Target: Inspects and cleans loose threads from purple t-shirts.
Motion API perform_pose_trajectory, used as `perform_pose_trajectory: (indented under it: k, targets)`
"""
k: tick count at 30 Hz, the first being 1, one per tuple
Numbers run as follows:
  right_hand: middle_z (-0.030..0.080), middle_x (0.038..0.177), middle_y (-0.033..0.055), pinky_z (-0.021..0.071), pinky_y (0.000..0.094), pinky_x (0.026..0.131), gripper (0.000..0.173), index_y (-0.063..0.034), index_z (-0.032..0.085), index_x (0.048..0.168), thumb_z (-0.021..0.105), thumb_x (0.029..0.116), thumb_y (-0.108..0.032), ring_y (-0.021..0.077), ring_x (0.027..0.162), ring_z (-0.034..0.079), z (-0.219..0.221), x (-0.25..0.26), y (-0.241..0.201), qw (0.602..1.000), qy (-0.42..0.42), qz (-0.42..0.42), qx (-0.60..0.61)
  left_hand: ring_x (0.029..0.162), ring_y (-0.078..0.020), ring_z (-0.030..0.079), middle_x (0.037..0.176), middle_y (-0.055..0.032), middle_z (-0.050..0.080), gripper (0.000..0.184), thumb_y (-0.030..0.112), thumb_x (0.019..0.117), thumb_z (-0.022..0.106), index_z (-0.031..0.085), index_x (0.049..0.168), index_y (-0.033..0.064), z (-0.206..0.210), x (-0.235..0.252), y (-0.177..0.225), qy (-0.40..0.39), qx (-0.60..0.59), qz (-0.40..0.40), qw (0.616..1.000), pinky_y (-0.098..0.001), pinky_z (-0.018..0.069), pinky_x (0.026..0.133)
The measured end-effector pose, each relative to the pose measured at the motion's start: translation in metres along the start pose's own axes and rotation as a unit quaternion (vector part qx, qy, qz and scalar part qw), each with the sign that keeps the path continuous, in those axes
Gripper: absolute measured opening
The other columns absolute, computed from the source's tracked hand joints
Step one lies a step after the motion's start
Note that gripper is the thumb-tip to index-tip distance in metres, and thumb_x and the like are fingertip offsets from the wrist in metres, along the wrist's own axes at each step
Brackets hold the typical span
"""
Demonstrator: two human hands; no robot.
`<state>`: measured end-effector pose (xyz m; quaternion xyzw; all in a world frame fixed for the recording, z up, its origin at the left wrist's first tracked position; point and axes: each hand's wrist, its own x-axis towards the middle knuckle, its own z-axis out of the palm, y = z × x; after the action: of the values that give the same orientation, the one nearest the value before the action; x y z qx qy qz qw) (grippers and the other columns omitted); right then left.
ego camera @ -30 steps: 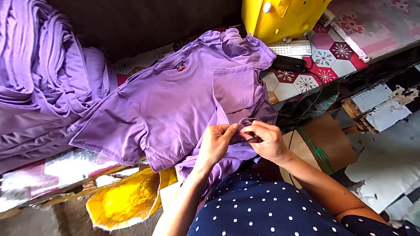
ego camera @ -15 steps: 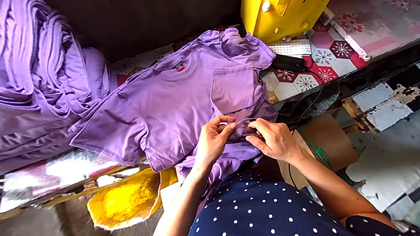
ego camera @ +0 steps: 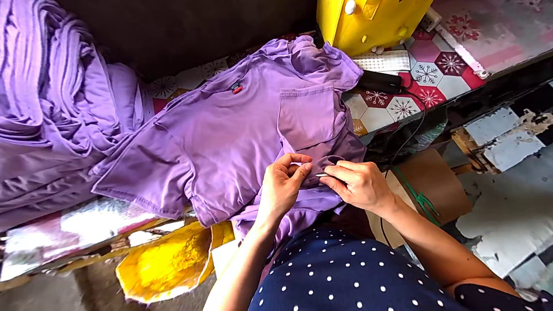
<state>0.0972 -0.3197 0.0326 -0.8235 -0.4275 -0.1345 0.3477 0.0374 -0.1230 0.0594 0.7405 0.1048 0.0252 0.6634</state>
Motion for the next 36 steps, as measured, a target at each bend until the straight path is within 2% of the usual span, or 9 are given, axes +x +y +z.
perform_pose_trajectory:
  k: [4,9,13,19,22,25,28,33,36]
  targets:
    - [0.069,0.074,0.0043,0.0518,0.0274,0.055,0.026,-0.0046,0.076,0.087,0.063,0.0990,-0.024,0.0104,0.063,0.064,-0.002,0.001,0.008,0.996,0.036,0.064,0.059,0.059,-0.0007,0.062,0.070,0.0039,0.070,0.009,0.003,0.0972,0.065,0.071,0.104,0.0061,-0.001,0.000,-0.002,-0.001,-0.009,-0.001,1.000,-0.0183,0.0534,0.060]
    - [0.070,0.116,0.0076,0.0556,0.0307,0.082,0.053,-0.0030,0.066,0.129,0.078,0.0888,-0.035,0.0100,0.095,0.065,0.002,0.003,0.051,0.934,-0.131,0.222,0.246,0.066,-0.0031,0.065,0.076,0.0026,0.071,0.017,0.003,0.0927,0.070,0.070,0.109,0.0064,-0.008,0.000,-0.005,-0.052,-0.032,0.012,0.998,-0.0210,0.0565,0.066]
    - [0.063,0.077,0.0028,0.0489,0.0225,0.062,0.008,-0.0011,0.069,0.091,0.071,0.0865,-0.008,0.0044,0.066,0.056,0.009,-0.006,0.036,0.949,-0.032,0.225,0.217,0.077,0.0001,0.069,0.086,0.0071,0.075,0.032,0.015,0.0814,0.081,0.072,0.112,0.0117,-0.024,-0.006,-0.015,-0.039,0.144,0.093,0.984,-0.0225,0.0580,0.075]
    - [0.061,0.067,0.0084,0.0458,0.0313,0.047,0.013,-0.0032,0.067,0.088,0.060,0.0945,-0.012,0.0176,0.055,0.059,0.043,-0.040,-0.019,0.992,0.018,-0.054,0.112,0.064,0.0056,0.049,0.071,0.0055,0.056,0.007,0.000,0.0795,0.068,0.075,0.084,-0.0002,-0.036,-0.014,-0.064,0.274,0.145,0.235,0.921,-0.0103,0.0396,0.059]
    - [0.064,0.069,0.0090,0.0465,0.0331,0.045,0.014,-0.0027,0.068,0.087,0.060,0.0931,-0.012,0.0190,0.054,0.060,0.080,-0.052,-0.022,0.996,0.013,-0.032,0.087,0.058,0.0063,0.059,0.073,0.0064,0.070,0.018,-0.002,0.0940,0.057,0.074,0.098,-0.0004,-0.026,-0.026,-0.062,0.266,0.029,0.090,0.959,-0.0131,0.0497,0.054]
    - [0.066,0.073,0.0105,0.0499,0.0369,0.047,0.014,-0.0026,0.068,0.086,0.063,0.0923,-0.014,0.0215,0.057,0.064,0.086,-0.052,-0.030,0.996,-0.036,0.014,0.086,0.073,-0.0092,0.071,0.085,-0.0016,0.073,0.032,0.001,0.1075,0.035,0.064,0.120,0.0003,-0.020,-0.037,-0.050,0.216,-0.223,-0.100,0.945,-0.0282,0.0617,0.071]
    - [0.069,0.078,0.0089,0.0513,0.0351,0.050,0.018,-0.0051,0.072,0.090,0.064,0.0947,-0.020,0.0190,0.062,0.066,0.066,-0.041,-0.040,0.989,-0.066,0.000,0.129,0.078,-0.0107,0.071,0.083,-0.0019,0.072,0.038,0.010,0.1042,0.022,0.059,0.110,0.0039,-0.020,-0.045,-0.049,0.215,-0.310,-0.102,0.921,-0.0301,0.0598,0.078]
    - [0.071,0.122,0.0139,0.0568,0.0438,0.055,0.039,-0.0095,0.075,0.121,0.077,0.0887,-0.030,0.0257,0.071,0.071,0.035,-0.009,-0.037,0.995,-0.054,0.086,0.005,0.073,-0.0106,0.072,0.083,-0.0045,0.073,0.019,-0.010,0.0982,0.047,0.059,0.111,-0.0018,-0.016,-0.044,-0.044,0.231,-0.316,-0.064,0.918,-0.0266,0.0619,0.073]
    - [0.070,0.086,0.0162,0.0533,0.0508,0.049,0.010,-0.0035,0.072,0.093,0.068,0.0873,-0.011,0.0332,0.063,0.068,0.038,-0.028,-0.025,0.987,-0.146,0.055,-0.026,0.069,-0.0095,0.071,0.081,-0.0029,0.072,0.030,-0.015,0.0977,0.046,0.053,0.122,0.0007,-0.020,-0.038,-0.040,0.260,-0.334,-0.056,0.904,-0.0256,0.0622,0.071]
